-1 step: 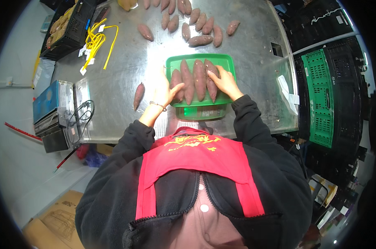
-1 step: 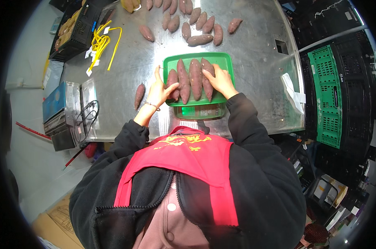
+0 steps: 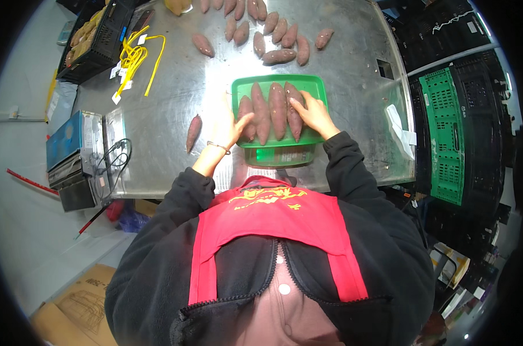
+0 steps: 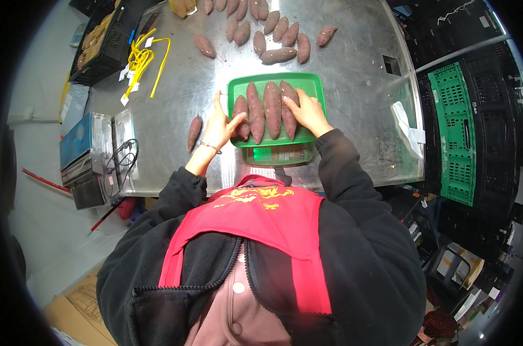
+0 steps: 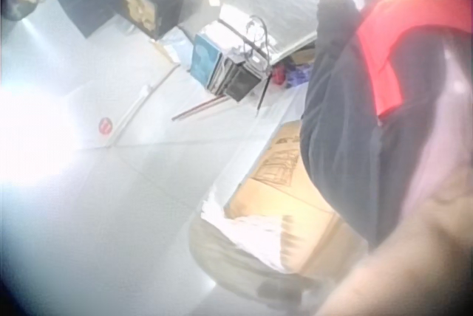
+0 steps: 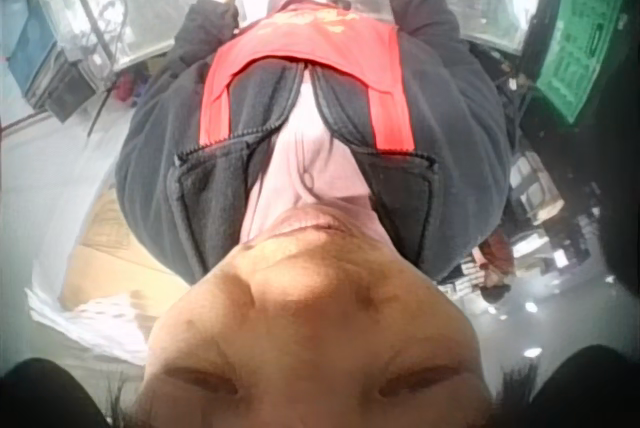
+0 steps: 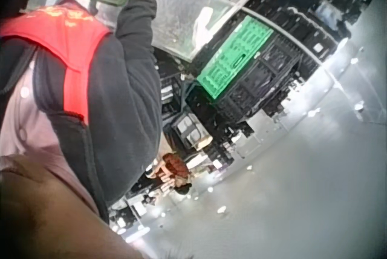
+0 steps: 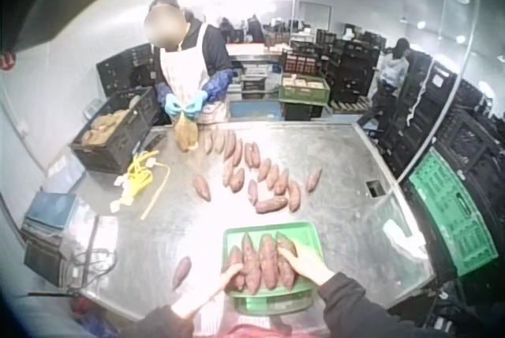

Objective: The person picks sweet potatoes from a metal table and places them into a green tray on a scale. They repeatedly add or remove potatoes to adjust the weight, then hand the tray to a coworker who bags the contents. The cycle repeats with new potatoes.

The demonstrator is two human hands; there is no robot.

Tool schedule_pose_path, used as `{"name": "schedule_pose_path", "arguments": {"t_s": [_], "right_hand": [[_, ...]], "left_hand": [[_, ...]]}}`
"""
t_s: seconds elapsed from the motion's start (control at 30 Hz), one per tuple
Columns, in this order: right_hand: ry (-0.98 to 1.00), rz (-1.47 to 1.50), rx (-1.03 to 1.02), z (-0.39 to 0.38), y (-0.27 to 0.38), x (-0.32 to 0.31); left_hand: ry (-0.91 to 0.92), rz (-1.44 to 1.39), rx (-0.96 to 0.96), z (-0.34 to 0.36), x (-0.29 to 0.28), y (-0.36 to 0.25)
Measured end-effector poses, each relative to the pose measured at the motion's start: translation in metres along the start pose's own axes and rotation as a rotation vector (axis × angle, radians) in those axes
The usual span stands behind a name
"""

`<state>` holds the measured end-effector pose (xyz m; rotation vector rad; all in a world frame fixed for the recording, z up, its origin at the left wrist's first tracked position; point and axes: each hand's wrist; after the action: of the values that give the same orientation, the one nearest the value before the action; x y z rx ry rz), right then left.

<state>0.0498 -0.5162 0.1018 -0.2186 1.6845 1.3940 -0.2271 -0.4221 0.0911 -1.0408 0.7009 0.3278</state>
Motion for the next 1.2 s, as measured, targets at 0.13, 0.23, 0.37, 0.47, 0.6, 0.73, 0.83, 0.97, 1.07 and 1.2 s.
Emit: {"name": "schedule_pose_path", "arguments": {"t_s": [0.13, 0.23, 0.37, 0.47, 0.6, 0.73, 0.83, 0.97, 1.07, 1.2], "right_hand": [[0.029, -0.011, 0.087, -0.010, -0.010, -0.013], [-0.081, -0.005, 0.119, -0.025, -0.020, -0.028], [-0.284, -0.035, 0.122, -0.051, -0.041, -0.053], [-0.342, -0.036, 0.154, -0.068, -0.058, -0.067], [-0.377, -0.076, 0.220, -0.076, -0.068, -0.076], [-0.388, -0.084, 0.212, -0.081, -0.060, -0.080], [-0.411, -0.082, 0.158, -0.083, -0.049, -0.077], [-0.394, -0.075, 0.125, -0.084, -0.040, -0.074], [-0.389, -0.060, 0.128, -0.084, -0.041, -0.075], [-0.390, -0.073, 0.156, -0.088, -0.048, -0.076]], "left_hand": [[-0.047, -0.386, -0.381, -0.014, -0.039, 0.009], [-0.236, -0.311, -0.510, -0.034, -0.079, 0.047], [-0.570, -0.275, -0.720, -0.075, -0.148, 0.143], [-0.710, 0.015, -0.839, -0.100, -0.201, 0.229], [-0.691, -0.175, -1.149, -0.103, -0.251, 0.319], [-0.339, 0.191, -0.660, -0.092, -0.171, 0.315], [-0.071, 0.189, -0.549, -0.079, -0.097, 0.252], [0.029, 0.518, -0.427, -0.064, -0.039, 0.172], [0.105, 0.618, -0.435, -0.049, -0.034, 0.150], [-0.004, 0.266, -0.544, -0.031, -0.042, 0.126]]}}
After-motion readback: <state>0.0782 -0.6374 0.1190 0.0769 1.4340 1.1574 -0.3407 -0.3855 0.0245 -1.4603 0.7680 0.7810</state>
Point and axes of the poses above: each hand's wrist, its own z-axis towards the middle knuckle, its own x-axis out of the palm, y = z × x, and after that the axes turned 14 degrees about -y, right-handed
